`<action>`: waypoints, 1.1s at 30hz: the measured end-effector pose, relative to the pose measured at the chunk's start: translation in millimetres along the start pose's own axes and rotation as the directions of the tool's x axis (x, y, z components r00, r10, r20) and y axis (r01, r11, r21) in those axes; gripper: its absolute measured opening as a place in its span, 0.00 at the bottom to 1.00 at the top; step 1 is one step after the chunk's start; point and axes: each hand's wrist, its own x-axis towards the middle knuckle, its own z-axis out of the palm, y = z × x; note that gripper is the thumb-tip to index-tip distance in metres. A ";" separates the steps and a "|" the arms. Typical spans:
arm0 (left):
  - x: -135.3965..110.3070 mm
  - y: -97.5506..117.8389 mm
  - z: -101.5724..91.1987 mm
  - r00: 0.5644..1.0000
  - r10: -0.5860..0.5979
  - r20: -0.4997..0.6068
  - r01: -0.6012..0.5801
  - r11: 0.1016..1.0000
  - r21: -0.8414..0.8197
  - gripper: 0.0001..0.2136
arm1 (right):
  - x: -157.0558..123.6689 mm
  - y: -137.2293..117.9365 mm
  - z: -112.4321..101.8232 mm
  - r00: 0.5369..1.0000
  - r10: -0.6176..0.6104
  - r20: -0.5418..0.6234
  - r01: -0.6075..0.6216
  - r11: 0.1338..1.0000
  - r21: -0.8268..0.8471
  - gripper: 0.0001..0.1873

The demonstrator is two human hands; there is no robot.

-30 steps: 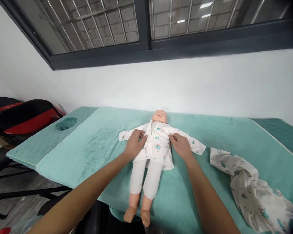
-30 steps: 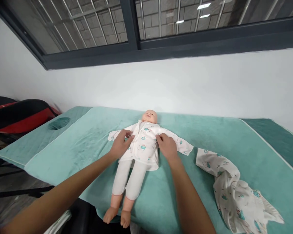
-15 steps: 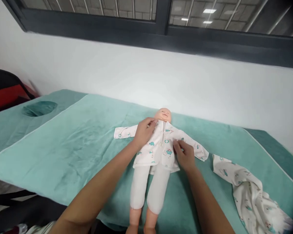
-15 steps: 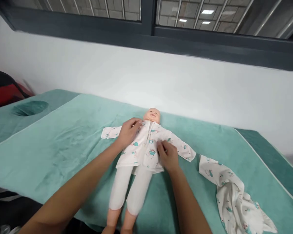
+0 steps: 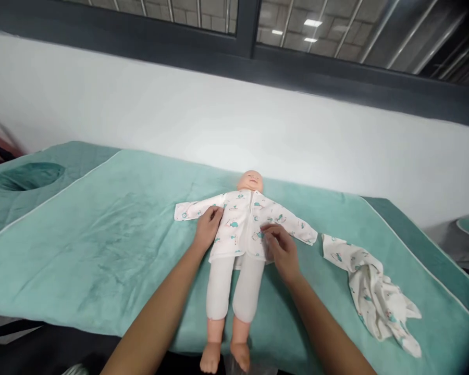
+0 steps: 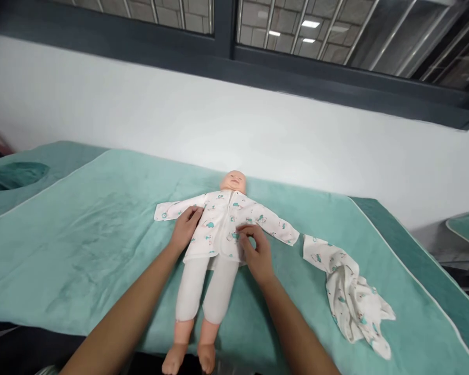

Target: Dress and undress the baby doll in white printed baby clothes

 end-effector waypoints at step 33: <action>-170.1 155.1 -73.1 0.826 0.338 0.450 -0.220 0.930 -0.295 0.35 | -19.3 -148.8 -32.1 0.827 0.398 0.397 -0.557 0.673 0.486 0.21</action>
